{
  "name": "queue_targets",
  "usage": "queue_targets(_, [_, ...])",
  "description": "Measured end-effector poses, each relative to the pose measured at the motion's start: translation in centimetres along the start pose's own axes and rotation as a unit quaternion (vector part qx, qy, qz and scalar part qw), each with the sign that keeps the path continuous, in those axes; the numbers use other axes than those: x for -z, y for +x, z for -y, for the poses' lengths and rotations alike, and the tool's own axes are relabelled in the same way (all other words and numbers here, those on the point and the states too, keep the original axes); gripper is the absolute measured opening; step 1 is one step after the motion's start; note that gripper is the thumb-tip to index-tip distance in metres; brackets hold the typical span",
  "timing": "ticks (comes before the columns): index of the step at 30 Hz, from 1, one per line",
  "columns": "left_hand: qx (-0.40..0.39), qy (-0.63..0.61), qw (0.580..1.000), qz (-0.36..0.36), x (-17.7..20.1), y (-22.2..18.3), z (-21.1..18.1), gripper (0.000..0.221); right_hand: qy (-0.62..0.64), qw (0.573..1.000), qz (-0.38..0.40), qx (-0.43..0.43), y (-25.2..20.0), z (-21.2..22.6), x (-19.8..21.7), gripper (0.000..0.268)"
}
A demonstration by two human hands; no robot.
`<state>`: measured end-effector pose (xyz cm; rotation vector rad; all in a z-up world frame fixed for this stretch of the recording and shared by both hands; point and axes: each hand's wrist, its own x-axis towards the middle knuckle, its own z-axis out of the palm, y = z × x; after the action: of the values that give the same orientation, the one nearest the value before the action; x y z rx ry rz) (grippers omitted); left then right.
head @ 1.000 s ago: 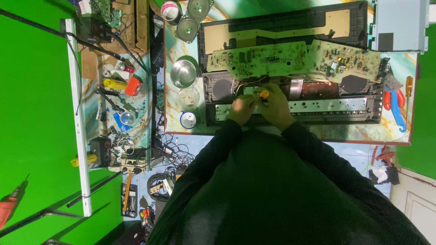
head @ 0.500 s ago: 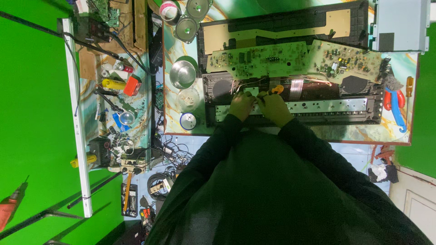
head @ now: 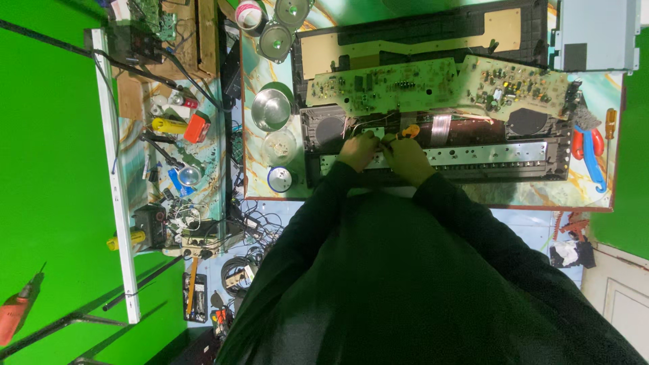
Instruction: The person uses a screwdriver to remove and replace components inside a disassembled electronic keyboard on a workbench, handling a small circuit board and using a cleaning cloth on the internal parts.
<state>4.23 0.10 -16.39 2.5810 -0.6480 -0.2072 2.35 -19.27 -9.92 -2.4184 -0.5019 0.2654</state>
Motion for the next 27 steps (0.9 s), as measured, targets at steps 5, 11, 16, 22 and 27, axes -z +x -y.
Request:
queue_targets(5, [-0.019, 0.012, 1.0, -0.011, -0.1, 0.0, 0.2, 0.017, -0.051, 0.999, -0.006, -0.009, -0.7, -1.8, -2.5, 0.026])
queue_targets(11, [-0.012, 0.006, 0.999, -0.034, -0.3, -0.2, 0.1, 0.015, 0.023, 0.999, 0.005, -0.047, -1.0, -0.1, -0.7, 0.027])
queue_targets(16, [-0.019, -0.012, 0.999, -0.032, -0.5, -0.2, 0.4, 0.012, 0.052, 0.997, -0.047, -0.023, -1.5, 0.3, -0.5, 0.027])
queue_targets(22, [-0.016, -0.002, 1.0, 0.001, -1.4, 0.2, 1.1, 0.012, -0.006, 0.998, 0.022, -0.058, -1.5, -1.3, -1.2, 0.031])
queue_targets(27, [-0.027, -0.013, 0.998, -0.048, -1.0, -1.1, 0.3, 0.019, -0.022, 0.998, -0.062, -0.018, -1.9, 0.0, -0.6, 0.027])
